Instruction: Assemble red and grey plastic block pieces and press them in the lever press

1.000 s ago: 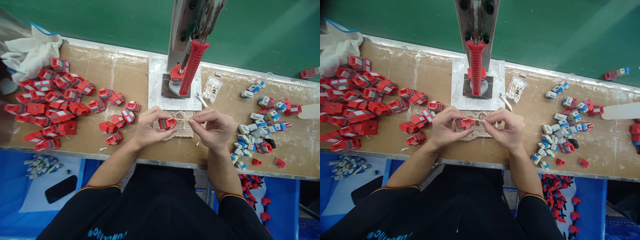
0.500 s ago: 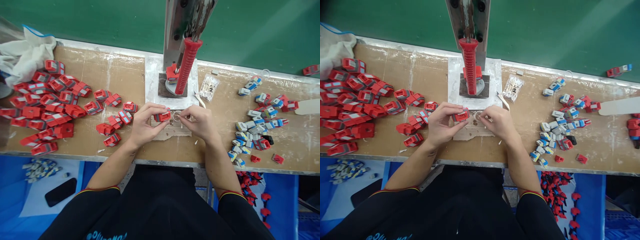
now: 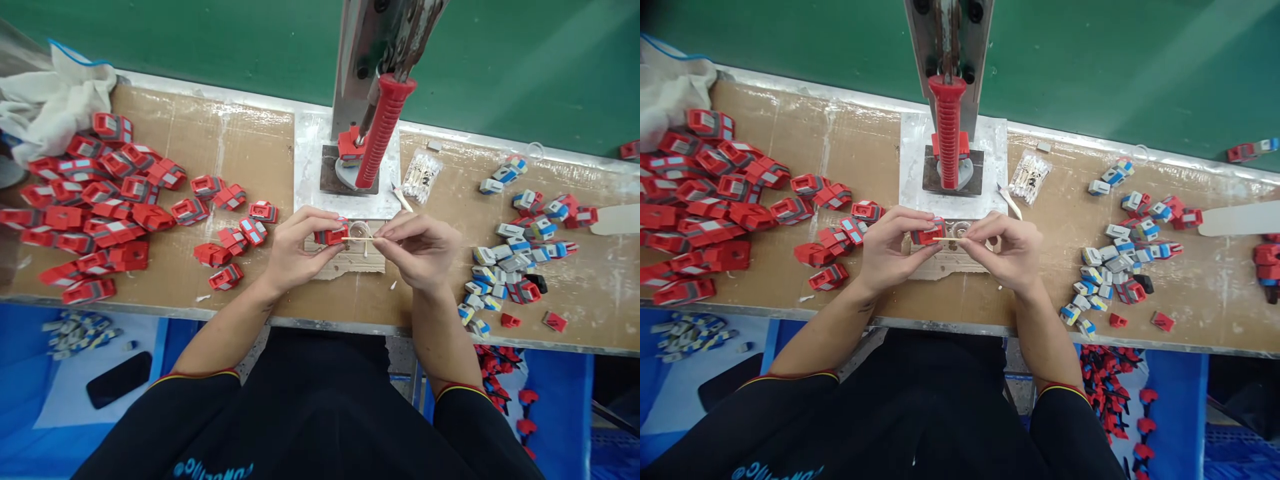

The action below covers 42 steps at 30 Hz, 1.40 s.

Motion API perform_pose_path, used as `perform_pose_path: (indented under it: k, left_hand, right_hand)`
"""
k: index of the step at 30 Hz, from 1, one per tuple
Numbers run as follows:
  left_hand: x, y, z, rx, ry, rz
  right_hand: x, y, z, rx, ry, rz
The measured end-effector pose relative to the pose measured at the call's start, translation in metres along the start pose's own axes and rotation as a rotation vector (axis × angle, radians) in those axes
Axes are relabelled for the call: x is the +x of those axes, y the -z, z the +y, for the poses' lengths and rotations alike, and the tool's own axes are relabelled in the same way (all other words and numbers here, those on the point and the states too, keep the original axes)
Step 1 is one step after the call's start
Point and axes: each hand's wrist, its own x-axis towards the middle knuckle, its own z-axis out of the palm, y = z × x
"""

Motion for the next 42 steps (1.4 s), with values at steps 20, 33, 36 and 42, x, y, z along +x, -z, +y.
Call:
perform_pose_path:
  k: [20,33,36,42]
  left_hand:
    - [0.001,-0.001,0.0,0.009,-0.064,0.009]
    - [0.001,0.0,0.001,0.022,-0.079,0.022]
    - [0.001,0.001,0.001,0.032,-0.068,0.021]
    - [0.0,0.001,-0.001,0.074,-0.013,0.029]
  right_hand:
    - [0.0,-0.003,0.001,0.057,0.003,-0.078]
    - [0.002,0.01,-0.002,-0.042,0.017,-0.083]
    - [0.004,0.023,0.0,-0.094,0.059,-0.08]
    - [0.007,0.021,0.015,-0.417,0.076,-0.396]
